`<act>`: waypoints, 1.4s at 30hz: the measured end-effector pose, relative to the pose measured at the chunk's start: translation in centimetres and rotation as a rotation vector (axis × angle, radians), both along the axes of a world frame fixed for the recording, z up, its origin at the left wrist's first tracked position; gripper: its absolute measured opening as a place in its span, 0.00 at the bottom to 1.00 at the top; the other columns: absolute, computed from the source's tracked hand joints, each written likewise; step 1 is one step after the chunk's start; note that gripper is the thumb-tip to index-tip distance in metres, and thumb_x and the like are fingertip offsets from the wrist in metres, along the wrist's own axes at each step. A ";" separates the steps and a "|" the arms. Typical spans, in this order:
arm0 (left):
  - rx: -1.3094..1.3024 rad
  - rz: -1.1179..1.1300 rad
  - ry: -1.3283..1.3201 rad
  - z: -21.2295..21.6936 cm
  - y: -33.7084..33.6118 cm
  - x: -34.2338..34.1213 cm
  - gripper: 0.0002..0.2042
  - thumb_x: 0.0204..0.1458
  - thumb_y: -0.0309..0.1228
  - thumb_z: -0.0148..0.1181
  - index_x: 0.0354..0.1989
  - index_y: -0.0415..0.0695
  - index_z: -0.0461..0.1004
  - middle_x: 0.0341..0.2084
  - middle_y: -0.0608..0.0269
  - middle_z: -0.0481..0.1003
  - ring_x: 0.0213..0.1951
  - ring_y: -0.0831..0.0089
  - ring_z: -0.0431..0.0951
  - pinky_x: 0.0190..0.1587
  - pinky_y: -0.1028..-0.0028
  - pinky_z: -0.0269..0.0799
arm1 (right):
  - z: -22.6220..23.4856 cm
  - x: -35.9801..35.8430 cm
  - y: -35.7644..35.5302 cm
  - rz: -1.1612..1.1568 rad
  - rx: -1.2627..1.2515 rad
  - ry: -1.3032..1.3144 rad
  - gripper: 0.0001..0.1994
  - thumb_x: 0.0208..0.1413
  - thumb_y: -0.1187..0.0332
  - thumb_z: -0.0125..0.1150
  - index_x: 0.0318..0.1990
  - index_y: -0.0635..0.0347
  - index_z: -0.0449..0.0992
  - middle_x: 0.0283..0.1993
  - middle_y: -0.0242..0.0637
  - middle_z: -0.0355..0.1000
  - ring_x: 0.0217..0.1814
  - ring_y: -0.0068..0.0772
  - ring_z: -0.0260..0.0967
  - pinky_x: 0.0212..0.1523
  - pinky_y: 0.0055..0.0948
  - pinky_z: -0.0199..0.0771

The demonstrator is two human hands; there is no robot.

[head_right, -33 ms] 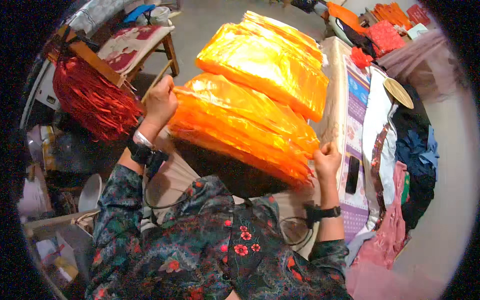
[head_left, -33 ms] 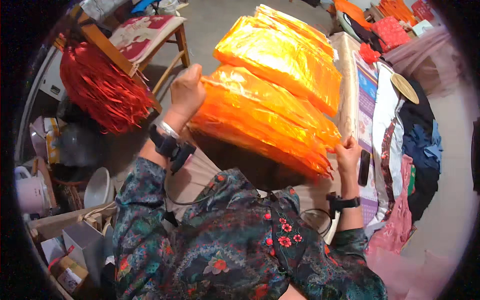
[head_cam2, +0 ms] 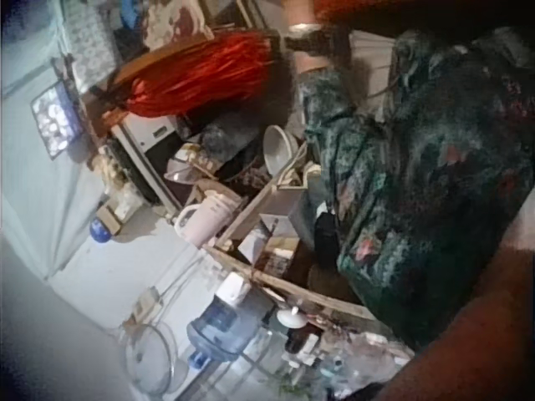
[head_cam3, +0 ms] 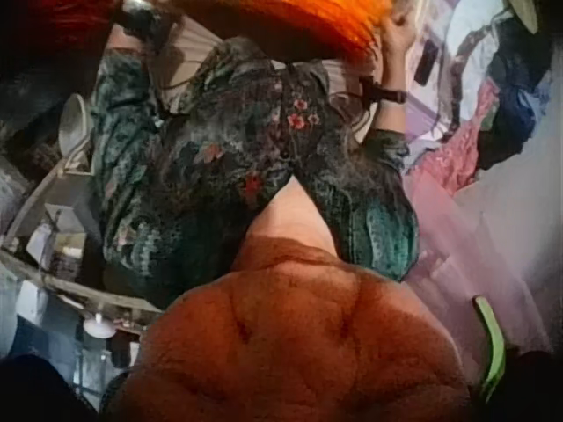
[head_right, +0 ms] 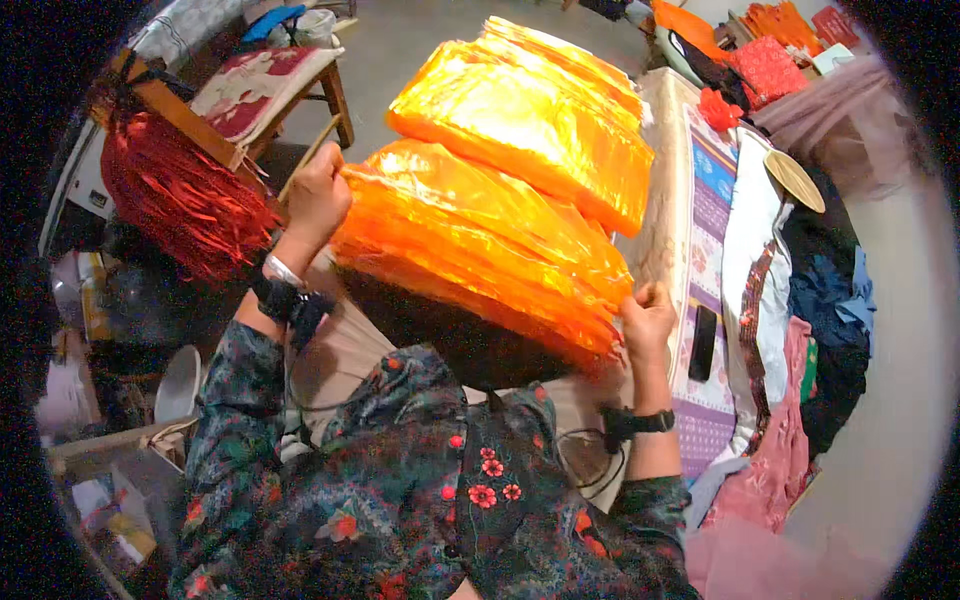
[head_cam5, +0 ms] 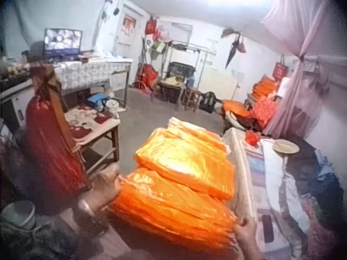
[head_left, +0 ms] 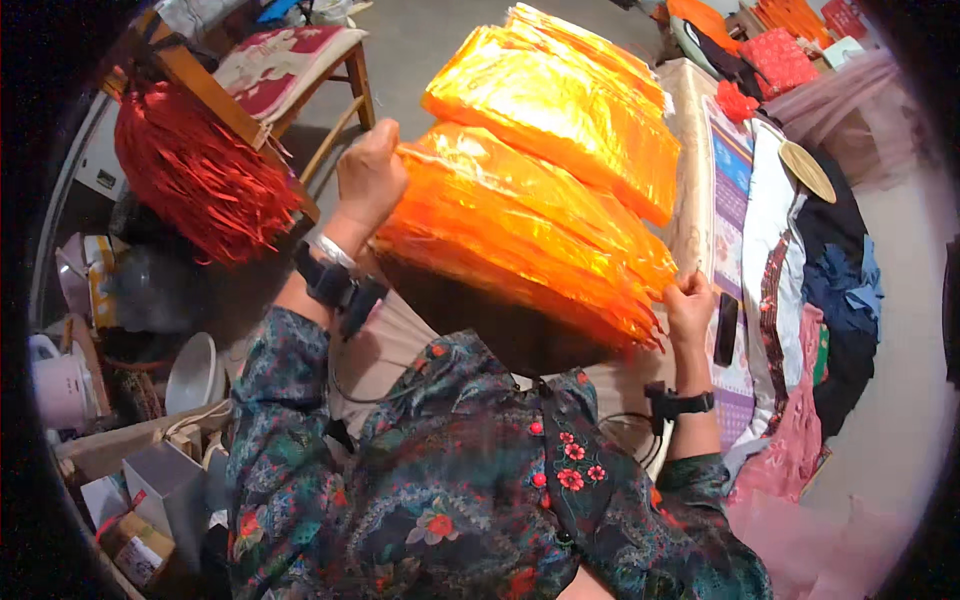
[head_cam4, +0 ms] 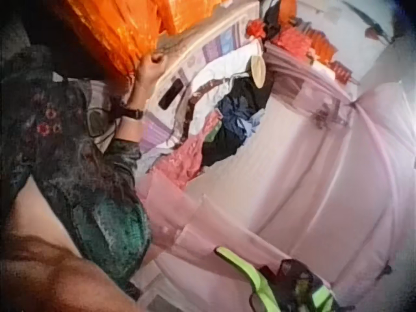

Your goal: Tying red strings to bundle stacks of orange plastic sheets.

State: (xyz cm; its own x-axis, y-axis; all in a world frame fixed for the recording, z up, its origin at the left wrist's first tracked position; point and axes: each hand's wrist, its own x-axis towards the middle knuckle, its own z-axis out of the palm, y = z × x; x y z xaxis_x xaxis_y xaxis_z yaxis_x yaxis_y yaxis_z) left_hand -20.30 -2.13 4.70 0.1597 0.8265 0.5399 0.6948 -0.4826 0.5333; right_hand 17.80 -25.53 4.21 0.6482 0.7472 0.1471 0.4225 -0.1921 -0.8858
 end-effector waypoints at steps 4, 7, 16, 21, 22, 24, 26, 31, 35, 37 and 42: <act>-0.107 -0.097 -0.224 -1.4 -0.2 0.1 0.06 0.41 0.20 0.47 0.27 0.41 0.70 0.18 0.51 0.71 0.22 0.58 0.73 0.27 0.66 0.67 | -1.6 -0.6 -0.8 0.034 0.055 -0.156 0.11 0.42 0.77 0.59 0.20 0.58 0.60 0.19 0.24 0.56 0.21 0.15 0.52 0.22 0.18 0.55; -0.224 -0.131 -0.481 -2.7 -0.6 0.1 0.04 0.43 0.21 0.50 0.27 0.39 0.71 0.17 0.59 0.72 0.22 0.74 0.72 0.28 0.73 0.68 | -1.2 -1.3 0.0 -0.041 -0.075 -0.216 0.14 0.43 0.72 0.63 0.19 0.59 0.60 0.17 0.25 0.57 0.20 0.16 0.52 0.21 0.20 0.55; -0.399 -0.094 -0.843 -1.7 -1.2 3.4 0.04 0.44 0.23 0.57 0.26 0.37 0.70 0.21 0.66 0.72 0.26 0.82 0.71 0.29 0.81 0.68 | -0.2 -3.0 0.9 -0.116 -0.108 -0.424 0.12 0.41 0.73 0.63 0.18 0.59 0.62 0.16 0.32 0.61 0.18 0.24 0.57 0.21 0.26 0.60; -0.239 -0.076 -0.455 0.0 1.1 1.9 0.03 0.40 0.22 0.57 0.20 0.39 0.69 0.15 0.65 0.70 0.23 0.79 0.69 0.25 0.73 0.64 | -1.0 -0.9 0.0 -0.074 0.041 -0.162 0.08 0.37 0.81 0.52 0.17 0.58 0.60 0.16 0.28 0.57 0.18 0.21 0.52 0.20 0.24 0.56; -0.171 -0.019 -0.315 -0.7 1.2 1.2 0.03 0.42 0.23 0.56 0.21 0.40 0.69 0.14 0.66 0.69 0.22 0.80 0.66 0.24 0.73 0.63 | -0.8 -0.2 -0.6 -0.143 0.135 0.020 0.09 0.36 0.81 0.52 0.17 0.57 0.60 0.16 0.26 0.56 0.18 0.18 0.50 0.20 0.22 0.55; -0.010 -0.157 -0.172 -2.6 1.6 -0.4 0.02 0.43 0.24 0.56 0.24 0.40 0.69 0.14 0.68 0.68 0.19 0.80 0.66 0.21 0.75 0.61 | -1.2 0.0 -1.4 -0.113 0.076 -0.034 0.11 0.37 0.82 0.54 0.17 0.56 0.59 0.18 0.22 0.54 0.20 0.14 0.50 0.21 0.17 0.52; -0.111 -0.297 -0.312 -4.4 2.0 -1.7 0.02 0.44 0.24 0.55 0.25 0.40 0.70 0.14 0.70 0.68 0.18 0.80 0.68 0.20 0.75 0.60 | -1.2 -0.2 -1.7 -0.031 0.038 0.046 0.09 0.38 0.81 0.55 0.20 0.56 0.62 0.20 0.22 0.57 0.21 0.14 0.52 0.22 0.16 0.54; -0.760 -0.315 -0.793 -5.8 2.6 -3.7 0.07 0.49 0.21 0.53 0.35 0.42 0.74 0.25 0.70 0.74 0.24 0.84 0.71 0.23 0.85 0.63 | -0.7 -0.6 -2.3 0.037 0.024 -0.017 0.07 0.41 0.82 0.55 0.26 0.60 0.65 0.22 0.23 0.58 0.22 0.13 0.53 0.23 0.14 0.55; -0.873 -0.346 -0.806 -6.4 2.3 -4.4 0.07 0.50 0.24 0.54 0.38 0.42 0.74 0.28 0.67 0.75 0.27 0.80 0.74 0.26 0.80 0.68 | -2.1 -0.2 -3.8 0.163 -0.094 -0.325 0.08 0.41 0.79 0.57 0.31 0.61 0.70 0.20 0.26 0.61 0.20 0.15 0.55 0.23 0.17 0.57; -0.765 -0.388 -0.727 -7.5 1.4 -4.4 0.08 0.51 0.23 0.53 0.39 0.40 0.73 0.30 0.66 0.75 0.31 0.77 0.75 0.31 0.77 0.71 | -3.2 -0.1 -4.2 0.203 -0.118 -0.462 0.10 0.41 0.77 0.58 0.34 0.61 0.72 0.22 0.35 0.64 0.21 0.24 0.61 0.24 0.23 0.62; -0.595 -0.346 -0.717 -9.3 -1.8 -4.8 0.09 0.51 0.19 0.48 0.40 0.37 0.72 0.34 0.64 0.74 0.35 0.77 0.74 0.39 0.79 0.70 | -3.8 -0.5 -4.6 0.379 -0.107 -0.558 0.09 0.45 0.77 0.55 0.36 0.63 0.72 0.30 0.41 0.67 0.28 0.36 0.66 0.31 0.28 0.68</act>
